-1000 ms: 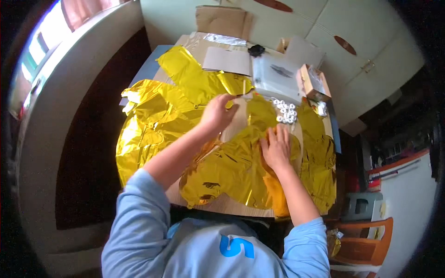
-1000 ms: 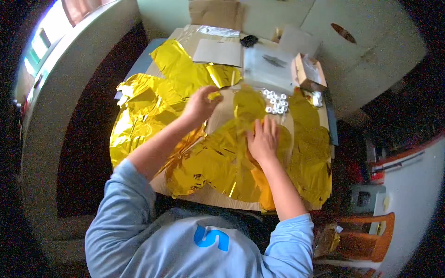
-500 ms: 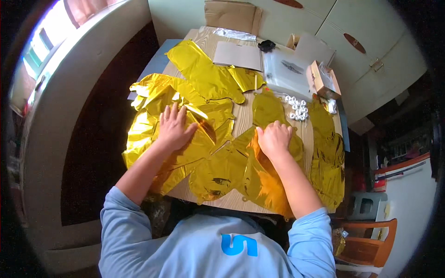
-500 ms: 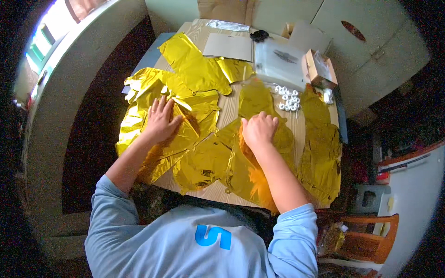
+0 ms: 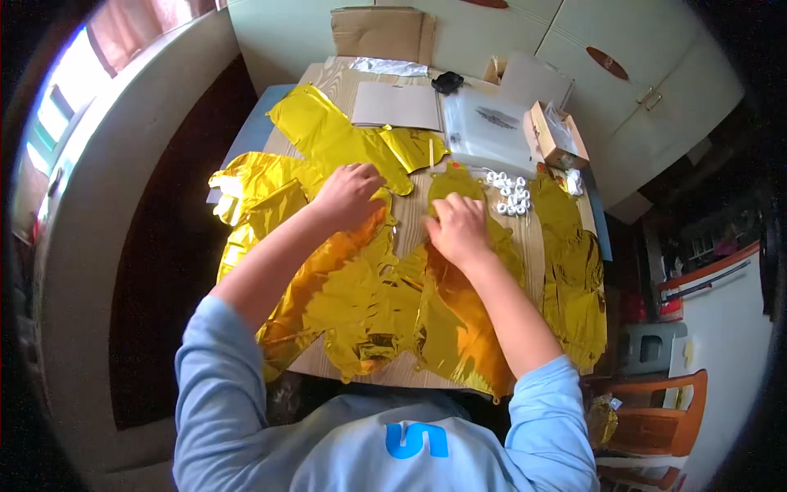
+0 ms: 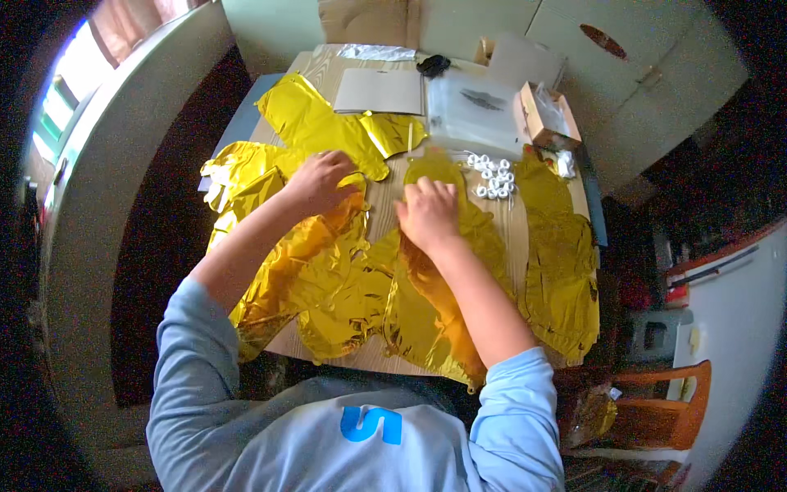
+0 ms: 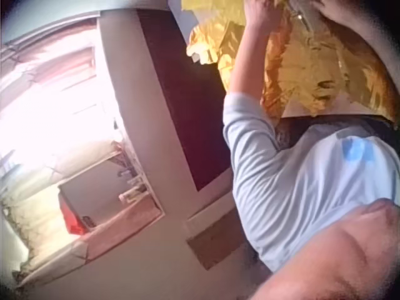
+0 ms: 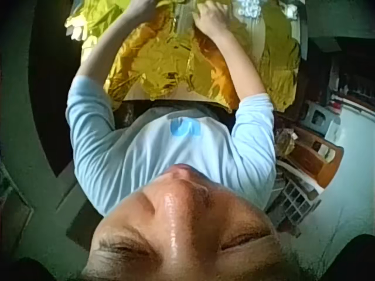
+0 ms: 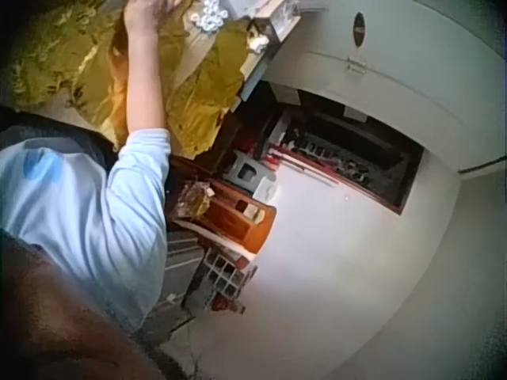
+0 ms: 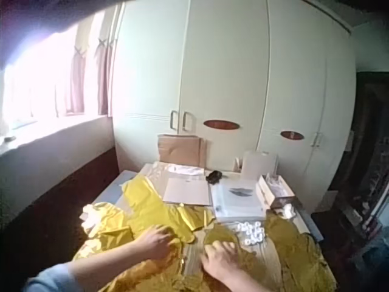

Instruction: Folding and packaging gold-colored film into plastic sleeves with cardboard inserts.

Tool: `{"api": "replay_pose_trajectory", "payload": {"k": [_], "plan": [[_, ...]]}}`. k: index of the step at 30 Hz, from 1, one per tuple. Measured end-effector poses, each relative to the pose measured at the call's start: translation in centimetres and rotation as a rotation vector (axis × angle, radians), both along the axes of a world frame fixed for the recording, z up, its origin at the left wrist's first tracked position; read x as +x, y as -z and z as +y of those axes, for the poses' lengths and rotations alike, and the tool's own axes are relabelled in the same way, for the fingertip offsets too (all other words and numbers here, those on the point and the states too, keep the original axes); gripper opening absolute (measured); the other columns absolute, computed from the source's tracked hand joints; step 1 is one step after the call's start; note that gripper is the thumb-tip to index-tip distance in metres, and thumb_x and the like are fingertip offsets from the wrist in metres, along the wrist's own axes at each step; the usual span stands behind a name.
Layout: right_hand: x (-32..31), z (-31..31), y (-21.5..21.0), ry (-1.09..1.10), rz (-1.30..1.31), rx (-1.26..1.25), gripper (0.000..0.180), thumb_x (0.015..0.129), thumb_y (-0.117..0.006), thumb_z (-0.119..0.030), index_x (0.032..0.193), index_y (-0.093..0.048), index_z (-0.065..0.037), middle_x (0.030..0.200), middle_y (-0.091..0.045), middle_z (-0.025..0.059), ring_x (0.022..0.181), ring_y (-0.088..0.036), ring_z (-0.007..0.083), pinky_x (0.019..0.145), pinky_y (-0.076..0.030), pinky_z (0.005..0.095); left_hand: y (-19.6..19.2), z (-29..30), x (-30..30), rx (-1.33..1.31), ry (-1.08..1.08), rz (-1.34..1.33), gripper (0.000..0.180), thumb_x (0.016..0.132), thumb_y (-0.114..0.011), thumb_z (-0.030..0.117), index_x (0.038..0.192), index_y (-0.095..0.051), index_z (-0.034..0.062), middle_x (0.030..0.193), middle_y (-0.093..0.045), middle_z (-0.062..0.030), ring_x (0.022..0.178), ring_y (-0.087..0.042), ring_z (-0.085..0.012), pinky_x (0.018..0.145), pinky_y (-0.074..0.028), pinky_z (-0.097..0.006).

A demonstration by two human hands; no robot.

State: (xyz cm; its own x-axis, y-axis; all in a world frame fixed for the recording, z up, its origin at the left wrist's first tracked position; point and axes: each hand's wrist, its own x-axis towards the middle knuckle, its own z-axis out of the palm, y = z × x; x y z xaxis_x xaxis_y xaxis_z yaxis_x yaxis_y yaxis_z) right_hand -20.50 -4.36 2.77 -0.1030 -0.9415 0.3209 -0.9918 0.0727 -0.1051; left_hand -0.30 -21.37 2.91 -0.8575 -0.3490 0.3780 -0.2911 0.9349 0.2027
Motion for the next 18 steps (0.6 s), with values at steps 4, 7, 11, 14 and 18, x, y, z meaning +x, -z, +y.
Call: {"api": "replay_pose_trajectory", "payload": {"k": [4, 7, 11, 14, 18], "plan": [[-0.4, -3.5, 2.6, -0.044, -0.121, -0.086, 0.028, 0.083, -0.071, -0.026, 0.104, -0.071, -0.008, 0.107, -0.065, 0.0091, 0.103, -0.06, 0.0303, 0.094, -0.044, 0.0464, 2.5, -2.8, -5.5, -0.032, 0.112, -0.072, 0.028, 0.085, -0.071, 0.027, 0.104, -0.068, 0.0065, 0.103, -0.065, -0.0121, 0.099, -0.063, -0.0329, 0.085, -0.054, -0.043], [-0.5, -5.1, 2.7, -0.026, -0.216, -0.037, 0.03, 0.083, -0.07, -0.023, 0.109, -0.071, -0.006, 0.111, -0.066, 0.0102, 0.108, -0.06, 0.033, 0.096, -0.047, 0.0493, 3.9, -4.2, -7.0, -0.269, 0.176, -0.219, 0.021, 0.085, -0.07, 0.024, 0.099, -0.067, 0.0078, 0.099, -0.063, -0.0107, 0.096, -0.063, -0.0301, 0.082, -0.055, -0.042], [-1.3, -6.2, 2.6, -0.045, -0.286, -0.063, 0.028, 0.084, -0.068, -0.021, 0.107, -0.071, -0.005, 0.107, -0.067, 0.0129, 0.106, -0.063, 0.0353, 0.093, -0.05, 0.0488, 3.7, -5.3, -6.9, 0.111, 0.084, -0.02, 0.023, 0.085, -0.074, 0.025, 0.091, -0.068, 0.0036, 0.088, -0.066, -0.0119, 0.081, -0.065, -0.0278, 0.071, -0.053, -0.04], [-1.8, -6.7, 2.7, -0.023, -0.377, -0.104, 0.021, 0.085, -0.069, -0.019, 0.101, -0.071, -0.005, 0.102, -0.067, 0.0138, 0.099, -0.065, 0.0349, 0.088, -0.053, 0.046, 0.6, -4.2, -6.9, 0.496, -0.147, 0.083, 0.034, 0.087, -0.078, 0.03, 0.087, -0.07, -0.0032, 0.074, -0.068, -0.0122, 0.065, -0.058, -0.0179, 0.061, -0.048, -0.037], [-1.7, -7.3, 2.5, -0.013, -0.428, -0.184, 0.022, 0.086, -0.069, -0.015, 0.106, -0.069, -0.005, 0.101, -0.068, 0.0131, 0.094, -0.067, 0.0351, 0.085, -0.053, 0.0436, 0.2, -6.0, -5.7, 0.833, -0.226, 0.038, 0.031, 0.093, -0.073, 0.028, 0.104, -0.074, -0.0016, 0.084, -0.073, -0.0073, 0.07, -0.059, -0.0127, 0.065, -0.05, -0.035]]}}
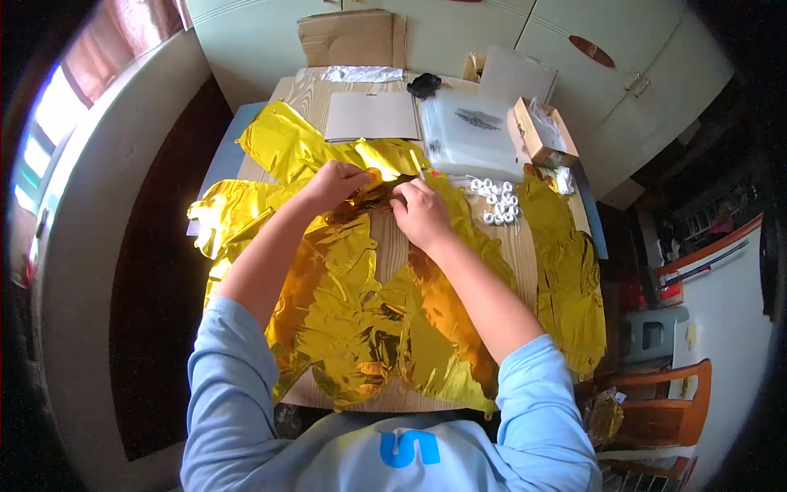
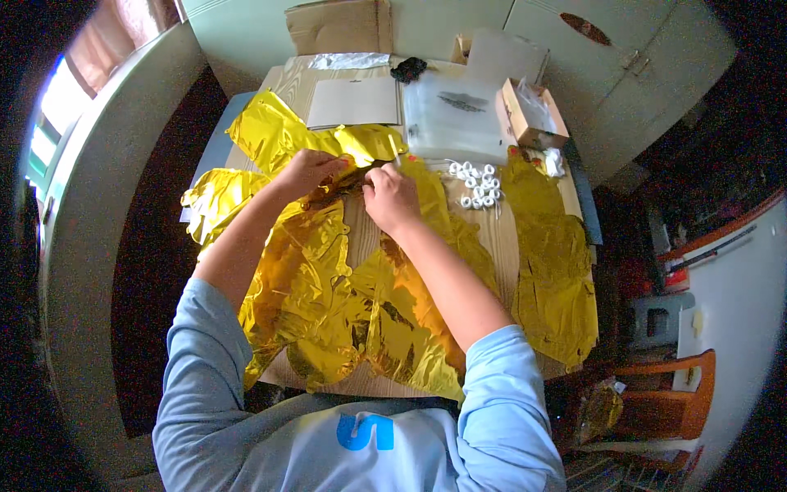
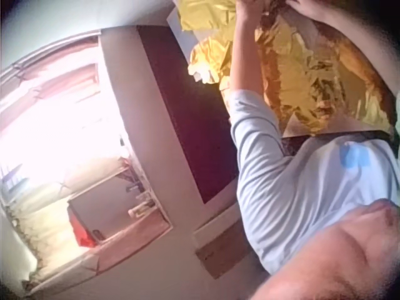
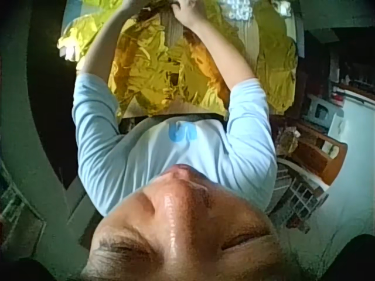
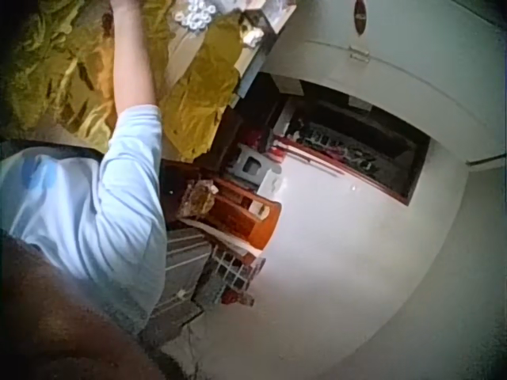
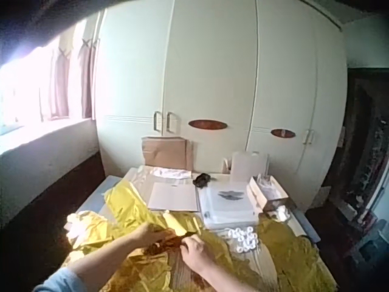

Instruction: Folding and packaging gold-colored film into plastic sleeves with cardboard inserts.

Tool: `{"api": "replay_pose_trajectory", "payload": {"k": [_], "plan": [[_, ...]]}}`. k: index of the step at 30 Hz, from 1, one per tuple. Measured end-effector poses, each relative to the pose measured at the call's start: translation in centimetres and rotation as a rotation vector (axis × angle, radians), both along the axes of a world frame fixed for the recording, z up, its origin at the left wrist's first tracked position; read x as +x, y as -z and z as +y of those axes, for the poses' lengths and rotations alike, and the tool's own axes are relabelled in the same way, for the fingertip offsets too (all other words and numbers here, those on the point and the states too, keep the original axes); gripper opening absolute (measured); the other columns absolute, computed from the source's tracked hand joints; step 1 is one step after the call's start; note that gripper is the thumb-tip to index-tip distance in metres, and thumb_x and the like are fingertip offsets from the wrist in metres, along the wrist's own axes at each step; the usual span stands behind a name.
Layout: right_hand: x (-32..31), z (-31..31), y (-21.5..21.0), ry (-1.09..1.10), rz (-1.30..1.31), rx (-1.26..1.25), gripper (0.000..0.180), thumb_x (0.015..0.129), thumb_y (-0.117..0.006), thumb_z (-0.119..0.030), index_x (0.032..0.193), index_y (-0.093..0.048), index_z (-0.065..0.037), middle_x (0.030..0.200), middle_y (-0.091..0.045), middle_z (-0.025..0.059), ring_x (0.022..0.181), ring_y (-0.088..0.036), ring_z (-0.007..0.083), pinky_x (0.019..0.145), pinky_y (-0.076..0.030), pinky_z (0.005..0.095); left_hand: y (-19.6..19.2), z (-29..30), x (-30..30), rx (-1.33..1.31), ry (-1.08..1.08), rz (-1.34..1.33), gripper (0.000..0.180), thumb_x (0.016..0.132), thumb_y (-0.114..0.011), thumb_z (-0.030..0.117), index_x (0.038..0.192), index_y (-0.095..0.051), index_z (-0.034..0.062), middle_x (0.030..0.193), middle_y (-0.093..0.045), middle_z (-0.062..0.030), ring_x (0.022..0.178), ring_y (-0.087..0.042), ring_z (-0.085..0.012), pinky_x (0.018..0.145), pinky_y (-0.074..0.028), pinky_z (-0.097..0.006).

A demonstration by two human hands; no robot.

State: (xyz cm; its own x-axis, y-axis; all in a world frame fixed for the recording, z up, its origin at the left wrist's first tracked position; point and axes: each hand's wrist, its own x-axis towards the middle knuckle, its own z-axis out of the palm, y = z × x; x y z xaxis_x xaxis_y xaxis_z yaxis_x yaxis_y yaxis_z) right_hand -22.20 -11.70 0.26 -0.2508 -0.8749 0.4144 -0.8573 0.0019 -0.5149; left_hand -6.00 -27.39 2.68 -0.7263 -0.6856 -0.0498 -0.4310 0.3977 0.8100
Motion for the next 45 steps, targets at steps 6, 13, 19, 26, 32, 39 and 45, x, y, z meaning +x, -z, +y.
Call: {"api": "replay_pose_trajectory", "payload": {"k": [6, 13, 19, 26, 32, 39, 45], "plan": [[-1.1, -0.5, 1.2, -0.003, 0.039, -0.091, 0.031, 0.084, -0.07, -0.015, 0.115, -0.065, -0.008, 0.105, -0.067, 0.0133, 0.097, -0.066, 0.0355, 0.087, -0.053, 0.043, 1.1, 2.3, -1.0, -0.367, -0.103, 0.305, 0.019, 0.093, -0.069, 0.019, 0.104, -0.068, 0.0034, 0.086, -0.072, -0.0153, 0.077, -0.07, -0.0296, 0.071, -0.055, -0.039], [-1.7, -1.3, -2.8, 0.146, 0.208, 0.292, 0.025, 0.085, -0.066, -0.014, 0.106, -0.069, 0.0, 0.115, -0.064, 0.0172, 0.116, -0.058, 0.0336, 0.1, -0.048, 0.0435, 2.5, 2.1, 0.3, -0.843, 0.381, 0.352, 0.023, 0.078, -0.062, 0.001, 0.099, -0.066, 0.0084, 0.107, -0.063, -0.0116, 0.095, -0.065, -0.0346, 0.08, -0.055, -0.043], [-5.9, -4.2, -2.3, 0.357, 0.14, 0.255, 0.021, 0.083, -0.069, -0.03, 0.086, -0.074, -0.009, 0.097, -0.07, 0.0152, 0.09, -0.069, 0.0345, 0.084, -0.055, 0.044, 1.4, 3.5, -0.4, -0.887, 0.495, 0.122, 0.02, 0.076, -0.065, 0.008, 0.096, -0.067, 0.005, 0.096, -0.061, -0.011, 0.09, -0.063, -0.0317, 0.082, -0.055, -0.041], [-6.0, -7.2, -3.8, 0.449, 0.096, 0.49, 0.029, 0.079, -0.07, -0.027, 0.097, -0.074, -0.004, 0.106, -0.074, 0.0167, 0.098, -0.072, 0.0336, 0.085, -0.058, 0.0428, 3.7, 1.3, -0.6, -0.855, 0.495, 0.162, 0.013, 0.077, -0.068, 0.008, 0.089, -0.068, 0.0028, 0.091, -0.062, -0.0106, 0.084, -0.063, -0.0307, 0.078, -0.055, -0.041], [-10.5, -3.0, -6.4, 0.222, 0.429, 0.503, 0.018, 0.083, -0.065, -0.017, 0.095, -0.074, -0.006, 0.102, -0.07, 0.0167, 0.098, -0.068, 0.0354, 0.089, -0.054, 0.0465, 1.4, 1.9, -0.6, -0.272, 0.07, 0.139, 0.02, 0.082, -0.08, 0.018, 0.089, -0.075, 0.0002, 0.082, -0.07, -0.0111, 0.071, -0.065, -0.0215, 0.068, -0.053, -0.035], [-6.4, -1.0, -5.8, -0.115, 0.204, 0.204, 0.017, 0.089, -0.068, -0.016, 0.103, -0.073, -0.006, 0.104, -0.068, 0.0106, 0.1, -0.067, 0.0299, 0.091, -0.053, 0.0429, -0.3, 1.1, -0.8, 0.133, -0.121, 0.087, 0.028, 0.087, -0.081, 0.028, 0.091, -0.076, 0.0004, 0.072, -0.066, 0.0011, 0.06, -0.052, -0.0055, 0.056, -0.043, -0.026], [-0.7, -2.1, -2.2, -0.16, 0.403, 0.201, 0.017, 0.091, -0.062, -0.016, 0.101, -0.075, -0.009, 0.115, -0.063, 0.0104, 0.11, -0.058, 0.0298, 0.099, -0.046, 0.0419, 1.5, 0.3, -0.4, -0.216, 0.003, 0.237, 0.028, 0.09, -0.075, 0.025, 0.102, -0.073, 0.0, 0.085, -0.072, -0.0103, 0.075, -0.067, -0.0227, 0.069, -0.052, -0.034]]}}
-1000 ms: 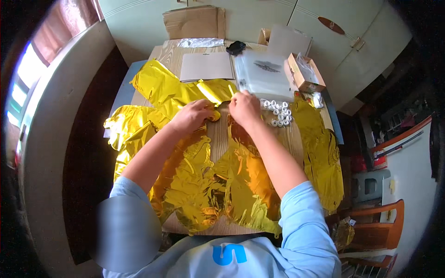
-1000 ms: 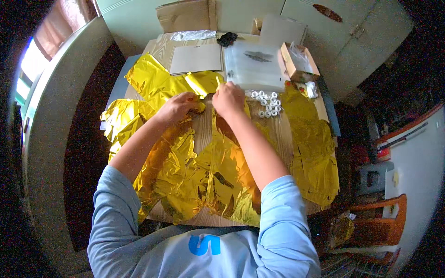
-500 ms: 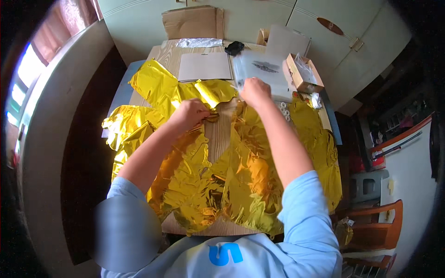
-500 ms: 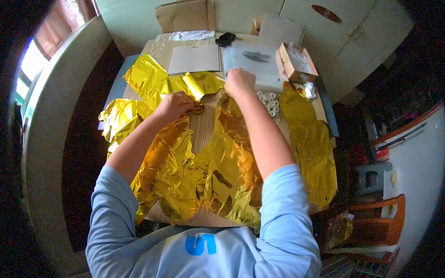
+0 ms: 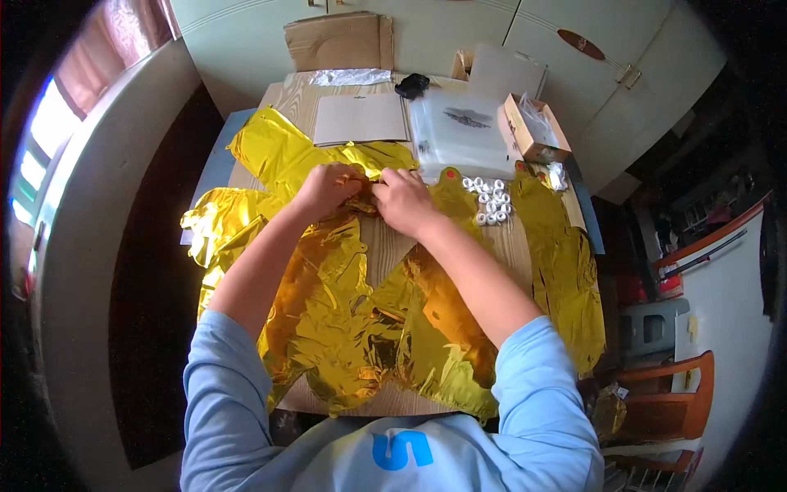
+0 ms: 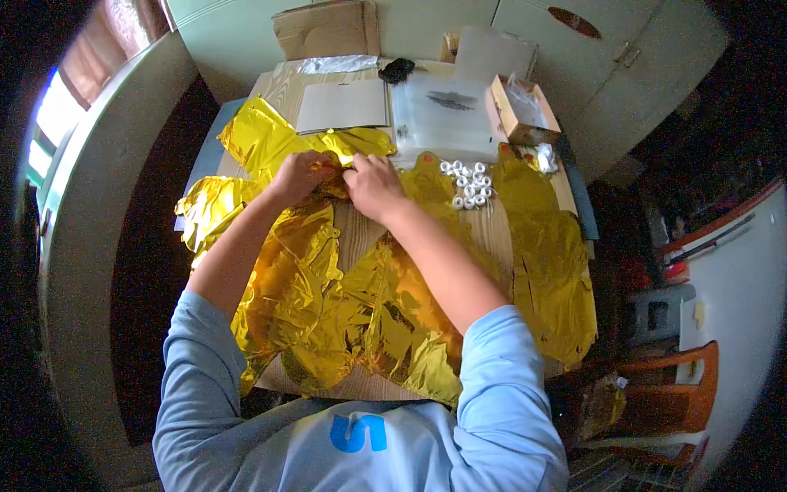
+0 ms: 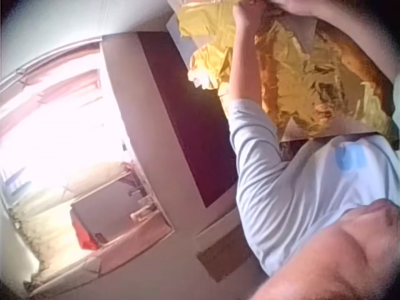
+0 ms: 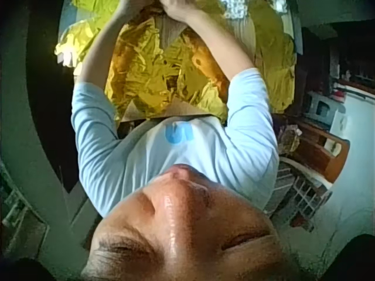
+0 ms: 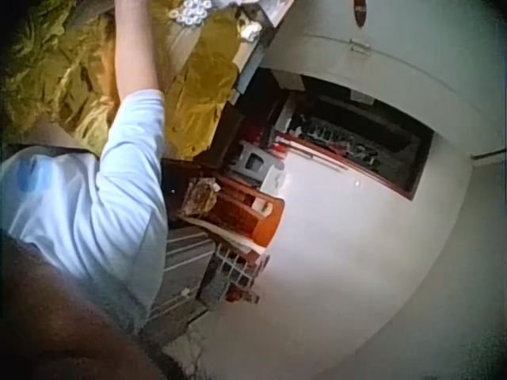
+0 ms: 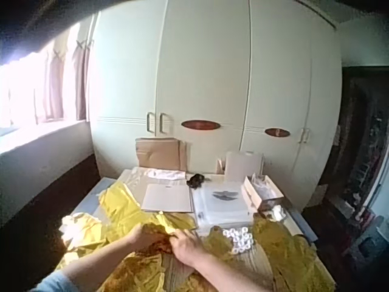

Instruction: Folding and packaging gold-colored film into plastic sleeves with cardboard inserts.

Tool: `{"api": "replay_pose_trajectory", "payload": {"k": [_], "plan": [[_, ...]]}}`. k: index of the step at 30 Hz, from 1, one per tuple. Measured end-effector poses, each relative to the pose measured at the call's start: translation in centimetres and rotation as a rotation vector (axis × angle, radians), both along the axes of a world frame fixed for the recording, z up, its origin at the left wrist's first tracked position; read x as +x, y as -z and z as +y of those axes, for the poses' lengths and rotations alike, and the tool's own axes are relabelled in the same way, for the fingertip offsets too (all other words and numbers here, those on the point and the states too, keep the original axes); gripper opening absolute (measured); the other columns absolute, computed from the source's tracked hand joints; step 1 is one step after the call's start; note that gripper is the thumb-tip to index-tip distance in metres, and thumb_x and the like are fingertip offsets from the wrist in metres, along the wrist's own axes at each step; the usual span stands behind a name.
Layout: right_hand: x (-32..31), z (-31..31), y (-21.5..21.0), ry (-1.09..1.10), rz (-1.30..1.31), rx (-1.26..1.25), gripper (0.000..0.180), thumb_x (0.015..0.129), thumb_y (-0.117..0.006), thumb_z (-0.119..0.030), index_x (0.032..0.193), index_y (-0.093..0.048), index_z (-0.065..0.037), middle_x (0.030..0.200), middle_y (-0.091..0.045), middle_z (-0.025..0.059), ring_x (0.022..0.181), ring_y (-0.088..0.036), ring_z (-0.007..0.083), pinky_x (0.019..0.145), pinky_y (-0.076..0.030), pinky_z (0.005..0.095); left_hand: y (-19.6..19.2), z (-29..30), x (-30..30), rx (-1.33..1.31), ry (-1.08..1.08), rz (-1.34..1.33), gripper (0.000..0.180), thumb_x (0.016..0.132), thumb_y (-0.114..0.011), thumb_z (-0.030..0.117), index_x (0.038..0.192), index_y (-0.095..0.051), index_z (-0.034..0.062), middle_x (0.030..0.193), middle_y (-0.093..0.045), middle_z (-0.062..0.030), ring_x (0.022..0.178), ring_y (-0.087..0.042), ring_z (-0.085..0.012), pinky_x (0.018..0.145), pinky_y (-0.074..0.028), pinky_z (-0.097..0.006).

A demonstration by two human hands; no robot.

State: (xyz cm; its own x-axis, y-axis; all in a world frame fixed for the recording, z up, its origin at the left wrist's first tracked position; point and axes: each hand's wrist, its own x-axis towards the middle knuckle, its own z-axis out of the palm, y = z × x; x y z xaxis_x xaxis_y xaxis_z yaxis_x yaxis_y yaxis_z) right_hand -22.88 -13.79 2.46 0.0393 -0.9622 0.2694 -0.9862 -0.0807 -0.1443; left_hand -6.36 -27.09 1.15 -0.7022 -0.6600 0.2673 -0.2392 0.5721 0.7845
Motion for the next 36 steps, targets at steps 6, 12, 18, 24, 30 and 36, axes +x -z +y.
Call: {"api": "replay_pose_trajectory", "payload": {"k": [6, 12, 18, 24, 30, 36], "plan": [[0.9, -0.1, 2.8, 0.125, 0.212, -0.058, 0.022, 0.088, -0.063, -0.023, 0.102, -0.078, -0.015, 0.147, -0.046, 0.0166, 0.131, -0.042, 0.0371, 0.114, -0.031, 0.0507, -3.6, -1.2, -1.7, -0.161, -0.295, 0.007, 0.023, 0.092, -0.065, 0.019, 0.106, -0.071, 0.003, 0.097, -0.072, -0.0224, 0.094, -0.07, -0.0391, 0.083, -0.055, -0.043], [1.0, 0.3, 2.6, 0.154, 0.131, -0.2, 0.022, 0.09, -0.066, -0.03, 0.104, -0.077, -0.016, 0.15, -0.041, 0.0213, 0.144, -0.026, 0.0459, 0.119, -0.017, 0.0587, -8.4, -8.3, -0.6, -0.243, -0.517, 0.177, 0.034, 0.095, -0.067, 0.02, 0.125, -0.063, 0.0059, 0.084, -0.068, -0.0137, 0.079, -0.063, -0.0211, 0.072, -0.052, -0.035], [3.3, 0.3, -2.8, 0.071, -0.122, -0.287, 0.014, 0.083, -0.071, -0.02, 0.086, -0.068, -0.006, 0.096, -0.065, 0.0127, 0.096, -0.062, 0.0341, 0.092, -0.042, 0.0505, -7.6, -6.0, -0.2, -0.135, -0.352, 0.045, 0.057, 0.092, -0.068, 0.024, 0.145, -0.049, 0.0151, 0.102, -0.07, -0.0232, 0.094, -0.068, -0.0363, 0.086, -0.054, -0.045], [2.7, -4.0, -1.4, 0.01, 0.045, -0.024, 0.034, 0.092, -0.064, -0.027, 0.11, -0.07, 0.001, 0.133, -0.06, 0.023, 0.128, -0.054, 0.0343, 0.109, -0.041, 0.0513, -5.8, -3.9, -0.9, -0.172, -0.274, -0.024, 0.052, 0.093, -0.067, 0.025, 0.141, -0.055, 0.011, 0.107, -0.07, -0.0256, 0.098, -0.068, -0.0376, 0.089, -0.053, -0.045], [1.0, -4.9, -1.4, 0.165, -0.044, 0.51, 0.083, 0.087, -0.057, -0.069, 0.157, -0.035, -0.03, 0.167, -0.02, 0.017, 0.152, -0.016, 0.0445, 0.122, -0.015, 0.0621, -8.4, -9.6, 0.8, -0.161, -0.422, 0.023, 0.039, 0.096, -0.068, 0.018, 0.133, -0.063, 0.0055, 0.096, -0.073, -0.0121, 0.078, -0.065, -0.0146, 0.07, -0.053, -0.031], [1.8, -5.6, -0.8, 0.162, -0.072, 0.485, 0.084, 0.086, -0.061, -0.069, 0.157, -0.034, -0.034, 0.167, -0.016, 0.0159, 0.152, -0.016, 0.0429, 0.117, -0.013, 0.0708, -17.4, -25.2, 13.8, -0.239, -0.714, 0.304, 0.029, 0.093, -0.06, 0.025, 0.116, -0.07, 0.0095, 0.1, -0.073, -0.012, 0.086, -0.071, -0.0239, 0.074, -0.057, -0.035]]}}
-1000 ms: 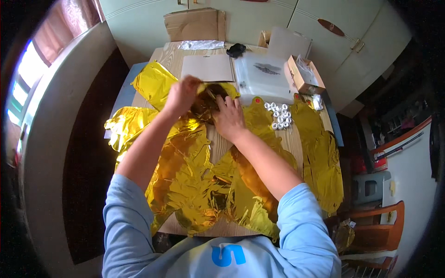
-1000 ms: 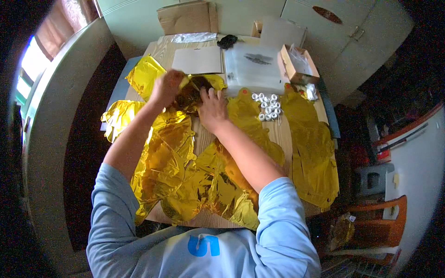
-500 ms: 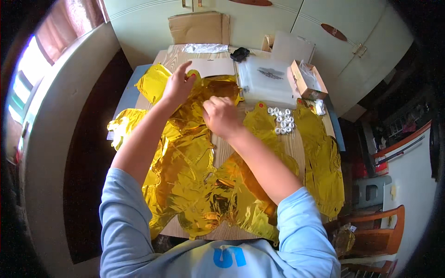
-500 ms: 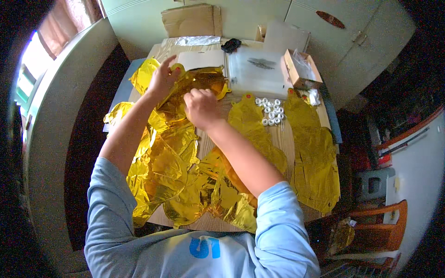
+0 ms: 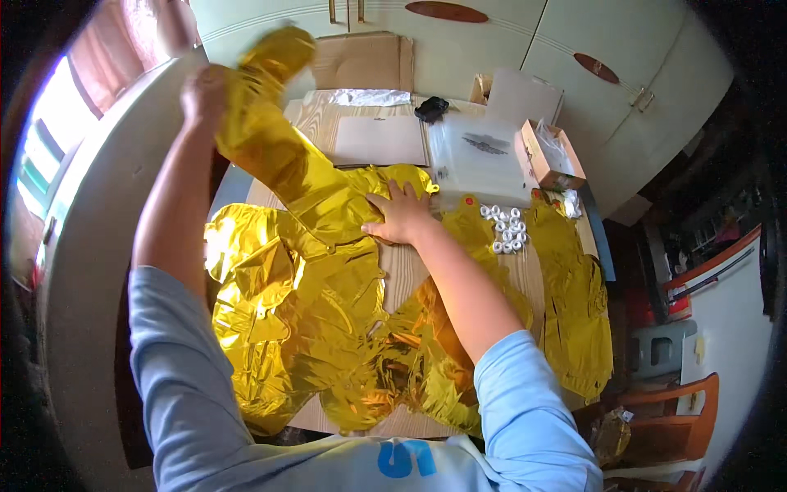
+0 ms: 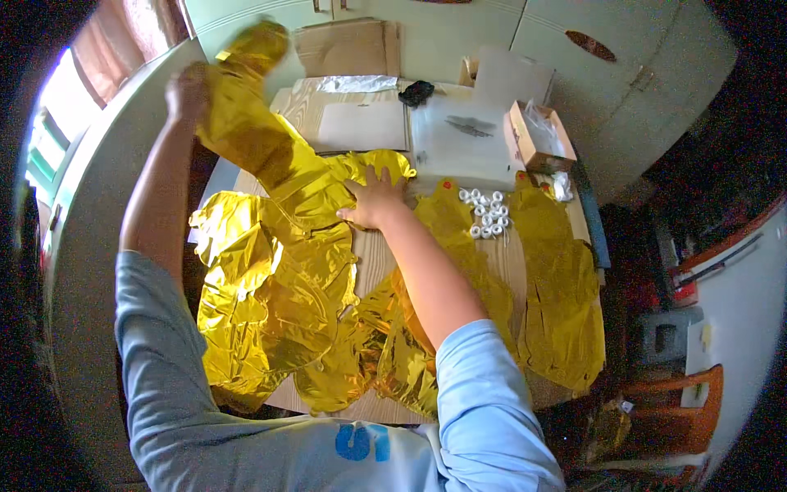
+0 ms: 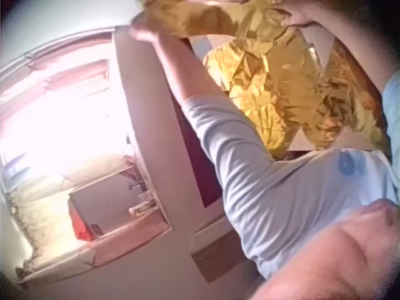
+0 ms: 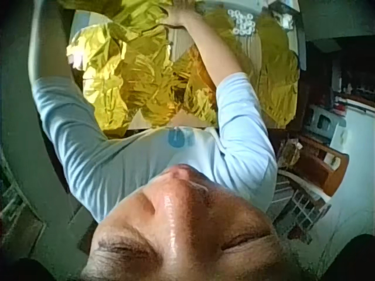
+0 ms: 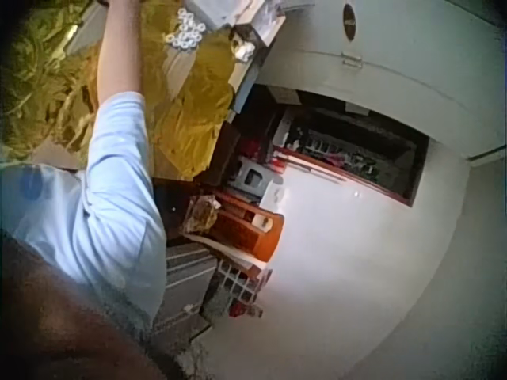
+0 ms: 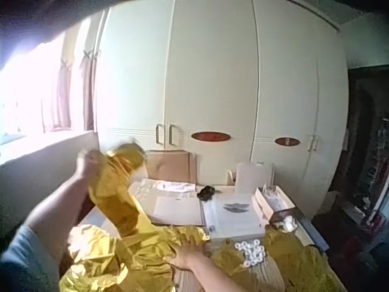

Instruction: Folding and packaging gold-colored film into plastic sleeves with cardboard inserts.

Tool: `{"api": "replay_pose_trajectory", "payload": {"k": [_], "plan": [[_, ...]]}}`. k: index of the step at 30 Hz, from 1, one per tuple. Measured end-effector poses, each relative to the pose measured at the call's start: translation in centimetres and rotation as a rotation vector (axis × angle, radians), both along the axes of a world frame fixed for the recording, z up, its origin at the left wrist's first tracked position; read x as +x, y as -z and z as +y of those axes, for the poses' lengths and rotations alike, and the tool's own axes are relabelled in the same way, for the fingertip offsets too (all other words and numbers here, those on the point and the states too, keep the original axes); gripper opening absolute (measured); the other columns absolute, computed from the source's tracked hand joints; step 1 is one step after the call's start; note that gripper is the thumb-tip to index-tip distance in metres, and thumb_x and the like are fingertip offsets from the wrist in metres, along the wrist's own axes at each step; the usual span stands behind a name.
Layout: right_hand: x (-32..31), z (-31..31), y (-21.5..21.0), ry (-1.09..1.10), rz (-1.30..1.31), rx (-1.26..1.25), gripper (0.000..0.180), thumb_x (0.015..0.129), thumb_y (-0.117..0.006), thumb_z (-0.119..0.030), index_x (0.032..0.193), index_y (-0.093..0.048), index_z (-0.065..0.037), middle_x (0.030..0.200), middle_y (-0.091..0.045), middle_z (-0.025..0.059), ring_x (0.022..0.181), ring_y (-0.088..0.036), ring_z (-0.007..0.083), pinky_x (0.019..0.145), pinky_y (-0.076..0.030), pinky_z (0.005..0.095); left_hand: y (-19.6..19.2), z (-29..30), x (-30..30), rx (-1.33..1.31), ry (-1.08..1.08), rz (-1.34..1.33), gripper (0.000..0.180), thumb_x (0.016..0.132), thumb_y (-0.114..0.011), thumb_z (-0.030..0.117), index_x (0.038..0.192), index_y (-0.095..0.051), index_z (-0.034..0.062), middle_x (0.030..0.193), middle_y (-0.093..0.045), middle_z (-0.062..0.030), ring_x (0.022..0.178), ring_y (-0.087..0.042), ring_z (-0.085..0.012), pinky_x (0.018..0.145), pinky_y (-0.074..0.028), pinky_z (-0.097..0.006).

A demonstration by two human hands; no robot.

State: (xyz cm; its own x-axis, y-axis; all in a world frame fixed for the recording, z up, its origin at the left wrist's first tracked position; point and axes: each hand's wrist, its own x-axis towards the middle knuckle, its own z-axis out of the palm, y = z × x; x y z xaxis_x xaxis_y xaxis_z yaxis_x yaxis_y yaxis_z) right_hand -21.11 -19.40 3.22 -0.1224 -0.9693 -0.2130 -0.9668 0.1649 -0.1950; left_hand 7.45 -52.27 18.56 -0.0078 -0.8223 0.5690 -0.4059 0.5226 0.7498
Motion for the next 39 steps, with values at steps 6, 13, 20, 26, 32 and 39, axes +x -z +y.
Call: {"api": "replay_pose_trajectory", "payload": {"k": [6, 13, 20, 26, 32, 39], "plan": [[-1.7, 0.7, 1.1, 0.059, 0.008, -0.025, 0.082, 0.083, -0.065, -0.068, 0.154, -0.039, -0.037, 0.165, -0.023, 0.017, 0.15, -0.021, 0.044, 0.117, -0.02, 0.0654, -14.0, 2.4, 9.1, -0.543, -0.522, -0.168, 0.034, 0.098, -0.055, 0.042, 0.114, -0.074, 0.0191, 0.113, -0.074, -0.0075, 0.094, -0.071, -0.0218, 0.083, -0.057, -0.039], [-2.4, 1.4, -0.9, 0.024, -0.196, -0.484, 0.09, 0.082, -0.072, -0.057, 0.153, -0.04, -0.011, 0.154, -0.04, 0.0262, 0.138, -0.045, 0.0414, 0.116, -0.035, 0.0458, -15.1, 16.5, 2.4, -0.371, -0.002, -0.308, 0.04, 0.102, -0.058, 0.018, 0.142, -0.055, 0.018, 0.129, -0.067, -0.0086, 0.109, -0.068, -0.018, 0.097, -0.055, -0.03], [2.8, 8.6, -21.2, -0.452, -0.129, -1.239, 0.09, 0.076, -0.082, -0.049, 0.146, -0.043, -0.007, 0.145, -0.048, 0.0243, 0.132, -0.048, 0.0391, 0.111, -0.038, 0.0501, -10.7, 32.0, -2.7, -0.493, 0.444, -0.434, 0.048, 0.099, -0.063, 0.018, 0.145, -0.05, 0.0237, 0.094, -0.073, -0.0163, 0.083, -0.072, -0.0322, 0.074, -0.057, -0.041], [4.2, 14.0, -25.7, -0.493, -0.401, -0.403, 0.03, 0.087, -0.077, -0.024, 0.105, -0.072, -0.001, 0.091, -0.075, 0.0052, 0.084, -0.066, 0.0145, 0.082, -0.051, 0.0316, -5.9, 41.5, -3.9, -0.771, 0.43, -0.417, 0.051, 0.094, -0.067, 0.015, 0.142, -0.053, 0.0147, 0.101, -0.073, -0.0134, 0.093, -0.069, -0.0315, 0.093, -0.049, -0.043], [-2.6, 20.2, -26.0, -0.042, -0.362, -0.546, 0.026, 0.093, -0.071, -0.018, 0.107, -0.07, 0.003, 0.099, -0.075, 0.0039, 0.089, -0.067, 0.0123, 0.082, -0.053, 0.0305, 6.5, 50.1, -3.1, -0.79, 0.889, -0.428, 0.056, 0.086, -0.074, 0.017, 0.139, -0.056, 0.0116, 0.134, -0.06, -0.0153, 0.125, -0.054, -0.0414, 0.106, -0.041, -0.056], [-1.1, 34.3, -28.7, -0.373, 0.193, -1.041, 0.019, 0.092, -0.069, -0.015, 0.105, -0.071, -0.001, 0.098, -0.073, 0.0103, 0.088, -0.069, 0.022, 0.082, -0.054, 0.0356, 18.1, 55.9, -2.9, -0.459, 1.074, -0.827, 0.055, 0.09, -0.069, 0.036, 0.136, -0.056, 0.0085, 0.142, -0.052, -0.0171, 0.136, -0.046, -0.0365, 0.112, -0.036, -0.056]]}}
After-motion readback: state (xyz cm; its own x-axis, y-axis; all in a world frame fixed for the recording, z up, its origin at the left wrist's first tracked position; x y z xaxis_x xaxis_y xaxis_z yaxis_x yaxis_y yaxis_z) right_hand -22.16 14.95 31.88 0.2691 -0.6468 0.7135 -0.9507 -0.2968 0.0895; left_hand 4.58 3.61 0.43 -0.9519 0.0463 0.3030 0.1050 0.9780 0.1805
